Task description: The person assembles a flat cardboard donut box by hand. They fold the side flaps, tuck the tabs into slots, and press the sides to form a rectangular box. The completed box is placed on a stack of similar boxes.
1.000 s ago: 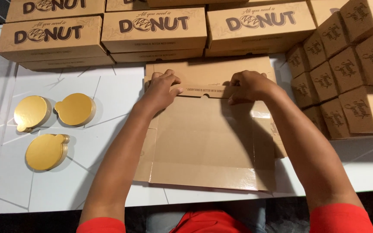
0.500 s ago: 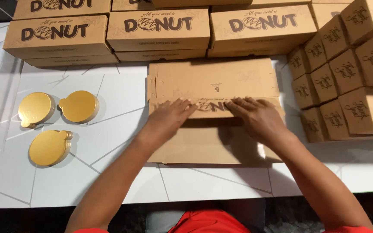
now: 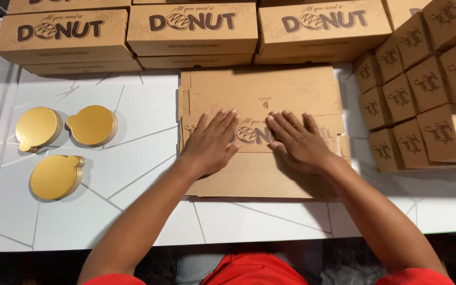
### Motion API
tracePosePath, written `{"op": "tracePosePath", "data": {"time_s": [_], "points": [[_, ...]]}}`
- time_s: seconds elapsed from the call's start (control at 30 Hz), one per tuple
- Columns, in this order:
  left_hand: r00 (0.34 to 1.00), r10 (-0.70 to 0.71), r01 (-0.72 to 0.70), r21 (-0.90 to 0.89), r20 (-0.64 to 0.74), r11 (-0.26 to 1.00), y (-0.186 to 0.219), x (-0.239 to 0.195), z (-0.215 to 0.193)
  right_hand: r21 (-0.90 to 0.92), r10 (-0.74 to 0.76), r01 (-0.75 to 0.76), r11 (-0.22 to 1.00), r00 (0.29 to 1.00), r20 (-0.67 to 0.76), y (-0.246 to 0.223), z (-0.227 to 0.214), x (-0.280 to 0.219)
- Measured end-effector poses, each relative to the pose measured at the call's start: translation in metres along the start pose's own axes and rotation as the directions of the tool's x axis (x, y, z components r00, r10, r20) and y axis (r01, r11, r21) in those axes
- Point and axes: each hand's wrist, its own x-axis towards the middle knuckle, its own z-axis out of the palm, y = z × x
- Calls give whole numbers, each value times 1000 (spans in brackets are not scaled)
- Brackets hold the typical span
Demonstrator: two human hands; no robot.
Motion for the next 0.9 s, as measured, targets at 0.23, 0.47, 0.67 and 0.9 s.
{"op": "tracePosePath", "data": {"time_s": [0.23,0.47,0.67,0.9], "points": [[994,-87,89,40,-60,995,-16,-16,9,-52,42,-44,998,998,-42,29,8,-18],[997,48,-43,98,-54,994,5,18,5,-71,-72,66,995,995,-75,2,-2,0],[995,-32,37,50,-92,998,-26,-9,16,-19,2,-2,1000,1000,-30,39,4,-33],[998,59,-58,87,-8,994,17,17,10,36,-93,92,995,995,33,1,-2,-5]]}}
